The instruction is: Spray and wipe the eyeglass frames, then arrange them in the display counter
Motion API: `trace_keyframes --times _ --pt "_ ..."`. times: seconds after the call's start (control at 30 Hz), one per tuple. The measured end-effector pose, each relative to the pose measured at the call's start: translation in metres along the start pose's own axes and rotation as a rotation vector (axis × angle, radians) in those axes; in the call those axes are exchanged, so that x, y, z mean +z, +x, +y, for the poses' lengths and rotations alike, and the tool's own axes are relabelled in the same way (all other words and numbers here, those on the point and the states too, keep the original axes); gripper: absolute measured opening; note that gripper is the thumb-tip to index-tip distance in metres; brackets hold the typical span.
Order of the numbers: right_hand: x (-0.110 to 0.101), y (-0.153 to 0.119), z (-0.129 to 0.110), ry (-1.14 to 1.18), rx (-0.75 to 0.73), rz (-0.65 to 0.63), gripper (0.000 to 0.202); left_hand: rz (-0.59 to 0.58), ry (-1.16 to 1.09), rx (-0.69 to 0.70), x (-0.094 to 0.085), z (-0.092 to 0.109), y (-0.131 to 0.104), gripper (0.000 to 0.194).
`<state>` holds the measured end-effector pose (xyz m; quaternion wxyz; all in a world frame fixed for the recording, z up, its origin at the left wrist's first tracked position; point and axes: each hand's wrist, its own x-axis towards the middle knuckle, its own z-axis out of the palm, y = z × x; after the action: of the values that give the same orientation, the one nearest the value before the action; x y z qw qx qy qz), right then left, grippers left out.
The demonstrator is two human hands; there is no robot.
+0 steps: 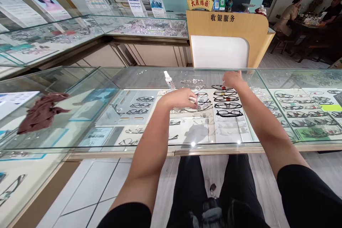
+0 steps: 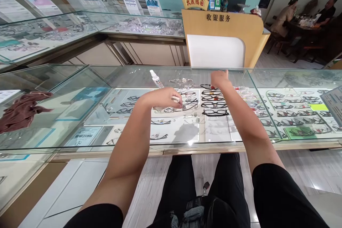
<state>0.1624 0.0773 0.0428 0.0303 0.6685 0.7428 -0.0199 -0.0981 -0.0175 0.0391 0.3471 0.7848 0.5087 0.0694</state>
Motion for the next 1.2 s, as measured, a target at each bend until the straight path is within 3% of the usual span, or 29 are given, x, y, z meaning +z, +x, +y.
trace_keyframes --times 0.07,0.17,0.23,0.3,0.4,0.53,0.87,0.97,1.1,1.2 --pt "-0.017 -0.011 0.009 0.11 -0.033 0.107 0.028 0.125 -0.125 0.128 -0.003 0.001 0.001 0.019" --pt "-0.036 -0.038 0.019 0.435 -0.176 0.256 0.022 0.417 -0.384 0.311 0.001 0.006 0.008 0.026" --pt "-0.036 -0.059 0.018 0.644 -0.305 0.218 0.024 0.592 -0.546 0.367 0.01 0.012 0.016 0.032" --pt "-0.026 -0.078 0.011 0.839 -0.445 0.127 0.036 0.696 -0.659 0.374 0.02 0.018 0.025 0.038" --pt "-0.003 -0.093 -0.005 1.103 -0.535 0.141 0.052 0.717 -0.701 0.353 0.034 0.025 0.035 0.047" --pt "0.018 -0.093 -0.018 1.263 -0.502 0.228 0.06 0.713 -0.684 0.339 0.045 0.026 0.043 0.055" --pt "0.016 -0.09 -0.008 1.305 -0.488 0.252 0.065 0.709 -0.617 0.414 0.047 0.024 0.042 0.053" --pt "0.017 -0.087 -0.002 1.254 -0.407 0.358 0.058 0.717 -0.621 0.388 0.047 0.023 0.042 0.05" --pt "0.02 -0.086 0.006 1.042 -0.168 0.622 0.043 0.726 -0.611 0.358 0.048 0.022 0.041 0.046" --pt "0.022 -0.088 0.007 0.876 -0.099 0.788 0.035 0.741 -0.58 0.365 0.049 0.022 0.04 0.044"
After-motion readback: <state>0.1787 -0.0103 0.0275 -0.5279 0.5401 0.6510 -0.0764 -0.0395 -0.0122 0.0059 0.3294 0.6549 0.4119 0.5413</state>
